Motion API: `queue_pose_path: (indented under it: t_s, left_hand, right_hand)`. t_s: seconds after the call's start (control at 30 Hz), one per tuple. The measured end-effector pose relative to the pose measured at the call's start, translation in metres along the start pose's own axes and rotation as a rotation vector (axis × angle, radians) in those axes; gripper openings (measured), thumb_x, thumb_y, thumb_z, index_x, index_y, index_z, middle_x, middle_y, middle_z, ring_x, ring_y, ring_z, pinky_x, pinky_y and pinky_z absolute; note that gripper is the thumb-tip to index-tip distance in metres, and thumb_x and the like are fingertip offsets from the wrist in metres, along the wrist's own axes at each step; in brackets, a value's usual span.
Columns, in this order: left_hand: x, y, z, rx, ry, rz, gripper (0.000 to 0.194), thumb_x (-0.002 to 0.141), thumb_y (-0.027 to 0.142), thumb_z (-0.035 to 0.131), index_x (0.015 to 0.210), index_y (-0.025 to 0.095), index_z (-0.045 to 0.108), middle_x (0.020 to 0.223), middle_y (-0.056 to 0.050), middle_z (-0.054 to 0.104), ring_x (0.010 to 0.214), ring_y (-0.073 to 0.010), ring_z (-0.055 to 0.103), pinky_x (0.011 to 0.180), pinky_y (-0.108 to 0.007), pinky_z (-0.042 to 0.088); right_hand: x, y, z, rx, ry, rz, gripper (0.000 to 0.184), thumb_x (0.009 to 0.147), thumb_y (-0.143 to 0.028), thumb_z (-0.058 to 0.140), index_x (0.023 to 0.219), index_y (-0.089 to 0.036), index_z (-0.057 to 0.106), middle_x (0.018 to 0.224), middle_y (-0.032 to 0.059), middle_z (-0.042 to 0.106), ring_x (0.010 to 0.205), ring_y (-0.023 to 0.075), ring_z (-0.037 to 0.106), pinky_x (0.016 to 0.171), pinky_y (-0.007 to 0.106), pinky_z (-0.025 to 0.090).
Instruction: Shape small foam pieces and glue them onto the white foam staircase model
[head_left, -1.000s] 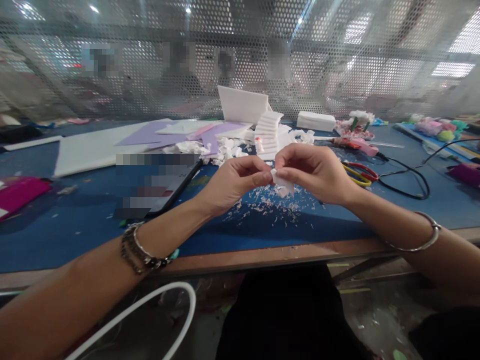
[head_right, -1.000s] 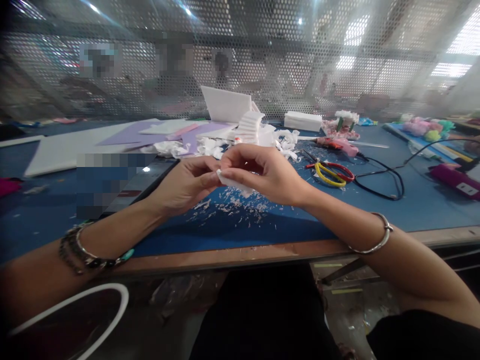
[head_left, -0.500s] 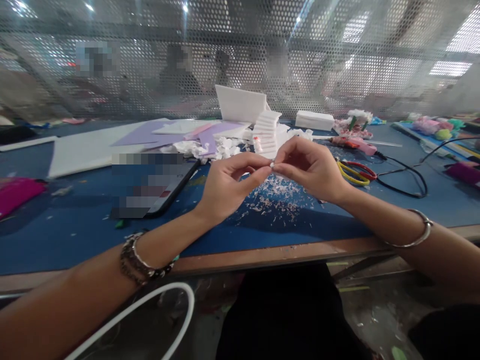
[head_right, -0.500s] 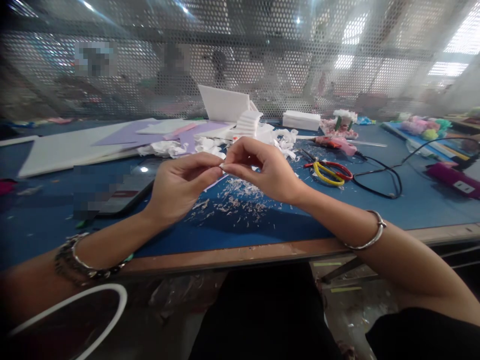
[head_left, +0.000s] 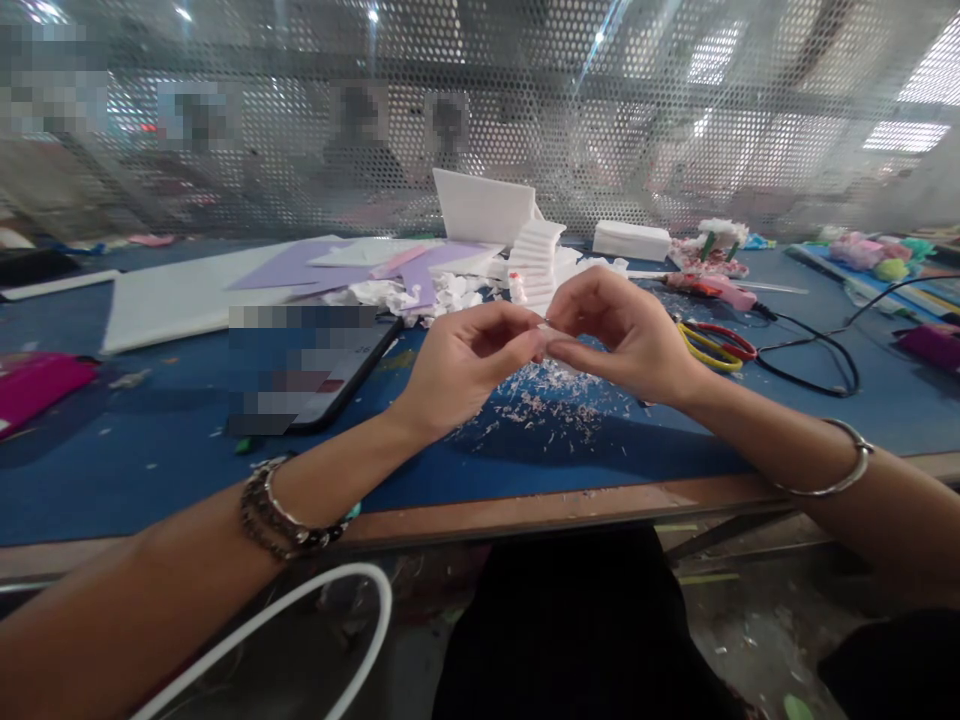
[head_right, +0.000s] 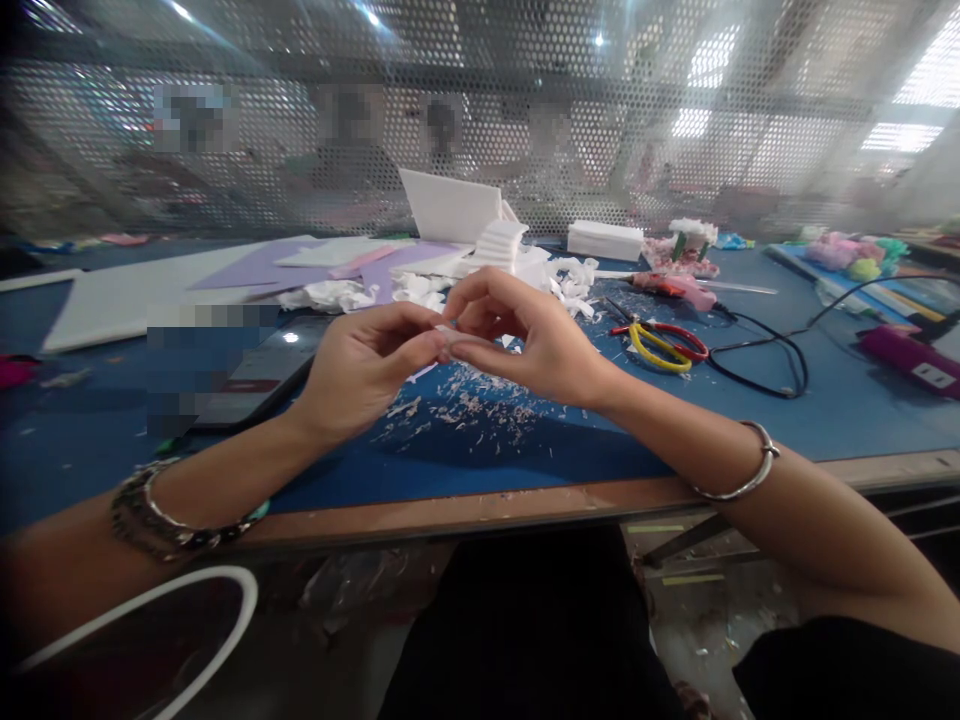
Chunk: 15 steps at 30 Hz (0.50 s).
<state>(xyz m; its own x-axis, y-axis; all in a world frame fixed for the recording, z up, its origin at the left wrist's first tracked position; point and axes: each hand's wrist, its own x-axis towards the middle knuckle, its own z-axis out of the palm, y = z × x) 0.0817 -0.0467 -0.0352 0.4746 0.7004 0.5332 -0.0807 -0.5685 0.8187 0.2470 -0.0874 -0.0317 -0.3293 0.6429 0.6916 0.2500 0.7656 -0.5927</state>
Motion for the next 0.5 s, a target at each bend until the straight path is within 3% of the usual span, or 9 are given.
queue_pose_path:
  t_s: [0.2, 0.33, 0.5]
  left_hand:
    - [0.002, -0.003, -0.003, 0.101, -0.028, -0.001, 0.017, 0.070, 0.033, 0.064, 0.067, 0.016, 0.062, 0.058, -0.001, 0.061, 0.055, -0.0103, 0.055, 0.054, -0.021, 0.044]
    - [0.002, -0.005, -0.004, 0.127, -0.062, 0.004, 0.016, 0.073, 0.031, 0.062, 0.068, 0.016, 0.063, 0.060, -0.001, 0.062, 0.056, -0.0101, 0.054, 0.053, -0.021, 0.043]
    - [0.001, -0.008, -0.005, 0.176, -0.067, -0.009, 0.019, 0.075, 0.034, 0.059, 0.071, 0.017, 0.065, 0.062, -0.001, 0.064, 0.054, -0.0099, 0.052, 0.051, -0.022, 0.041]
  right_hand:
    - [0.002, -0.005, -0.012, -0.477, -0.037, -0.222, 0.013, 0.080, -0.015, 0.053, 0.092, -0.015, 0.058, 0.080, 0.0010, 0.059, 0.075, 0.0073, 0.053, 0.069, 0.022, 0.045]
    - [0.003, -0.006, -0.017, -0.564, -0.094, -0.335, 0.013, 0.084, -0.016, 0.049, 0.090, -0.016, 0.061, 0.082, 0.0028, 0.061, 0.079, 0.0088, 0.054, 0.070, 0.023, 0.045]
    - [0.002, -0.004, -0.016, -0.577, -0.055, -0.359, 0.010, 0.082, -0.018, 0.053, 0.086, -0.015, 0.061, 0.081, 0.0036, 0.062, 0.079, 0.0091, 0.054, 0.072, 0.023, 0.045]
